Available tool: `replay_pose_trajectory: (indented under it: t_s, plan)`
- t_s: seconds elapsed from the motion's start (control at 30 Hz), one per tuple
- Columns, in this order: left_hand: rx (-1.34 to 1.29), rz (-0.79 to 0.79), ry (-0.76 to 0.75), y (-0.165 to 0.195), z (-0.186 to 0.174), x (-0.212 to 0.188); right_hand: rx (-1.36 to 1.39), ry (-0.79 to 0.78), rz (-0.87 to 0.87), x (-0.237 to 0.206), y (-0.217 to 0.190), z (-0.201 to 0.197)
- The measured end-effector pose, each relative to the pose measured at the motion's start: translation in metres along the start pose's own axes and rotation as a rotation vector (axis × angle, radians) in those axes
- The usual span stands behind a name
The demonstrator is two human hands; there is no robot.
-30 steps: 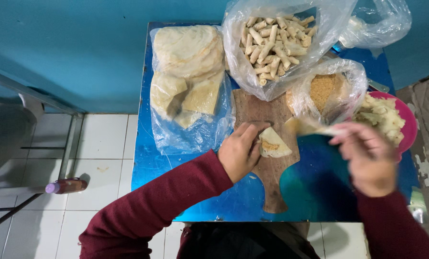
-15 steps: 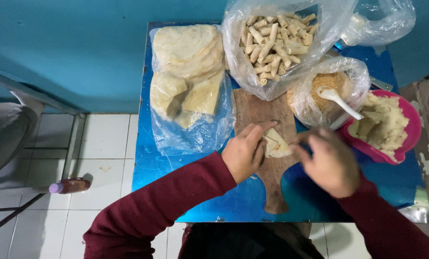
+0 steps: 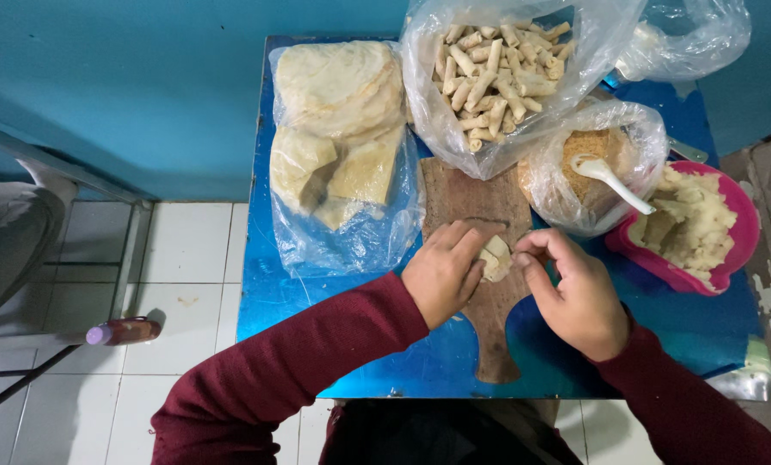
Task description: The person layers thin strips of dough into a lattice pattern on a wooden board, sprinkles brown sugar over the dough using a spoon, then rolls and shapes the layered dough into a cylinder by hand and places the finished roll into a plastic bag with other rolled snacks.
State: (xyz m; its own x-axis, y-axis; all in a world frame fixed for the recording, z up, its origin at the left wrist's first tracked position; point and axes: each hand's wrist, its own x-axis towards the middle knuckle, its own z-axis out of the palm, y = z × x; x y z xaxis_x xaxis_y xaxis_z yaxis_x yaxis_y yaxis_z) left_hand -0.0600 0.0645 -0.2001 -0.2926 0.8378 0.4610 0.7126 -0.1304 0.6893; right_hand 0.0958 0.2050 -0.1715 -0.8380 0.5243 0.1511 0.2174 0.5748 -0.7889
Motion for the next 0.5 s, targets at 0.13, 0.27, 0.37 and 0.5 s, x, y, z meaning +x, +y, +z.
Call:
replay_pose_trajectory:
  t_s: [0.13,0.27,0.37,0.5]
  plan:
    - [0.062,0.055,0.010,-0.002,0.000,0.001,-0.088,0.045,-0.194,-0.001,-0.006,0.001]
    - [0.119,0.079,-0.039,-0.004,0.000,-0.001,-0.169,0.035,-0.245,0.002,-0.008,0.005]
    - [0.183,0.136,-0.062,-0.009,0.001,-0.001,-0.207,-0.001,-0.235,0.003,-0.009,0.003]
    - [0.226,0.097,-0.114,-0.013,0.004,-0.001,-0.415,-0.072,-0.378,0.004,-0.012,-0.003]
